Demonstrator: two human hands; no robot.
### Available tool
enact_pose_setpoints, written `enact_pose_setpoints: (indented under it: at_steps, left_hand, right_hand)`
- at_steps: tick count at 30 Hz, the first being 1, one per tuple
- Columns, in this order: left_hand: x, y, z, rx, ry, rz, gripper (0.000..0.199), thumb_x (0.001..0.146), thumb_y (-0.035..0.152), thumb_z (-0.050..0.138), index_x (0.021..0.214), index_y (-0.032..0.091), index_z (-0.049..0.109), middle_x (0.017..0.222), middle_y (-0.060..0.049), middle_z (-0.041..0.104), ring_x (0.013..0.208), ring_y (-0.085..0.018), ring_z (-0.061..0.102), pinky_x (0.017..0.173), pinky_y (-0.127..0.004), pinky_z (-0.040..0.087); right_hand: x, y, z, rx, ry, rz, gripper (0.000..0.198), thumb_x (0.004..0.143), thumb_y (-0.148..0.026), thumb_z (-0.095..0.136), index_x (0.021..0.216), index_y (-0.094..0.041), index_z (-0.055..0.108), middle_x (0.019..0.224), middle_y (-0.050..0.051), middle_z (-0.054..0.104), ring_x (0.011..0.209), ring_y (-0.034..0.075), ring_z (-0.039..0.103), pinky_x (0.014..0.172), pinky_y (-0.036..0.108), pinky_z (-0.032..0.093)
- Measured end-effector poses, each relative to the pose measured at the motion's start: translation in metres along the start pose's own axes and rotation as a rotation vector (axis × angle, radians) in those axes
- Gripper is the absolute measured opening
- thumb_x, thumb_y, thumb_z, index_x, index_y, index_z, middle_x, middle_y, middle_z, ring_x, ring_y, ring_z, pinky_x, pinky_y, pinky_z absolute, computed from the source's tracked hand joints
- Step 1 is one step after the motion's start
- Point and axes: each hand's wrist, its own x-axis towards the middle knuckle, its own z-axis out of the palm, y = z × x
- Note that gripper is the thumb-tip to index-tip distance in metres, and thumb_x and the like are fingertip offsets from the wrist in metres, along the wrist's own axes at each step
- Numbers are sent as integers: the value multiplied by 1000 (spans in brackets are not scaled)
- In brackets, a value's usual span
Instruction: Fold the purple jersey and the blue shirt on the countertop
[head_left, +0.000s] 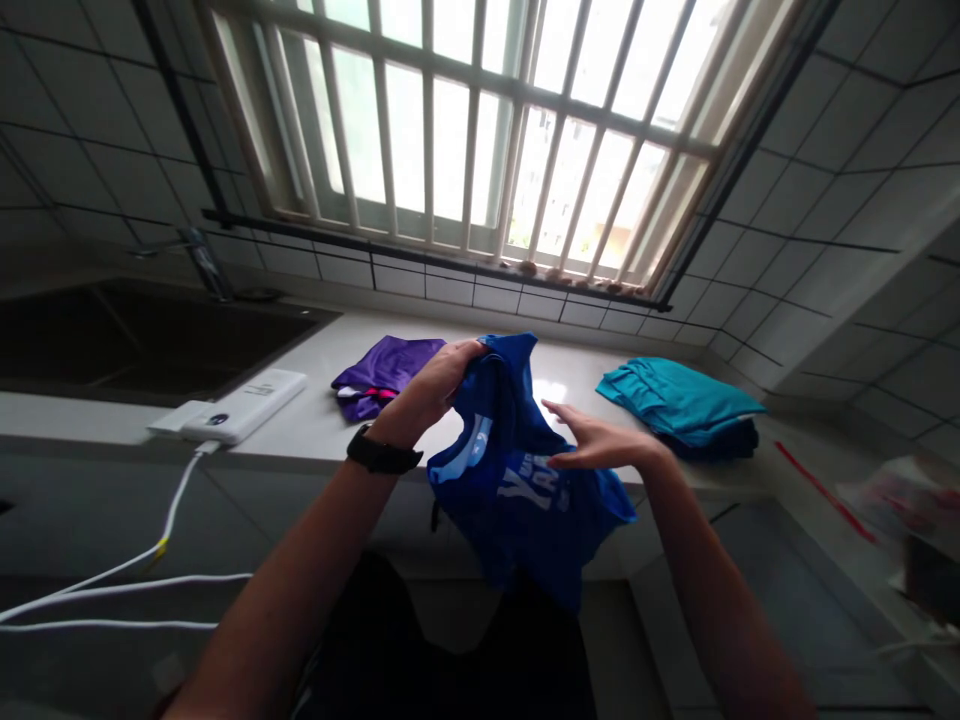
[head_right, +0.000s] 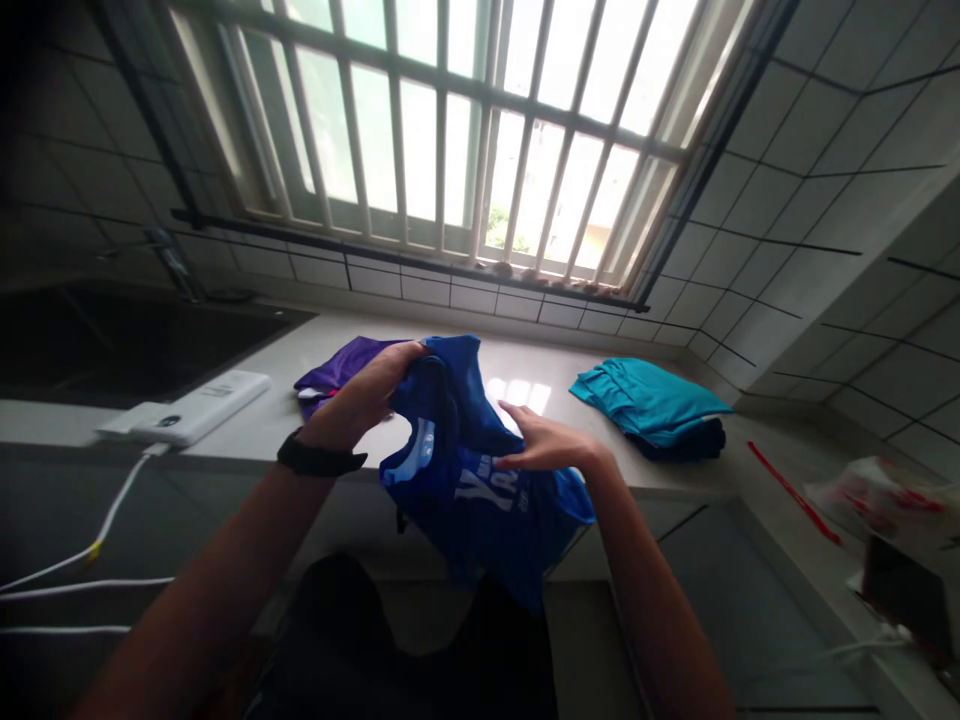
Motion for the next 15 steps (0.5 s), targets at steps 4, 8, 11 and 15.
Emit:
enact_pose_setpoints:
  at_steps: [4,8,11,15]
  left_hand:
    - [-6,7,23,147,-57,39,13,84,26,70,80,15,62,67,2,61,55,-8,54,49,-16,41]
    - [-6,7,20,218,47,96,23,83,33,74,84,19,56,74,3,61,62,-10,59,53,-18,46]
    - [-10,-3,6,397,-194,-34,41,69,40,88,95,18,64,94,-6,73,83,-18,70,68,-27,56]
    - [-7,-23,-10,600,-431,-103,40,66,42,89,89,16,70,86,-7,75,83,-22,73,78,-34,58]
  right_hand:
    - [28,-15,35,231,349,-93,49,87,-57,70,116,-18,74,104,5,76,95,26,68,85,37,57]
    - [41,-23,35,445,699,39,50,82,-66,66,81,-16,72,73,2,69,77,22,64,69,32,51]
    - [38,-24,25,709,784,112,58,74,-74,71,82,-17,71,75,3,71,78,23,66,67,31,52]
    - [32,-23,15,911,820,122,57,68,-73,79,87,-20,71,80,3,74,81,24,70,69,32,57]
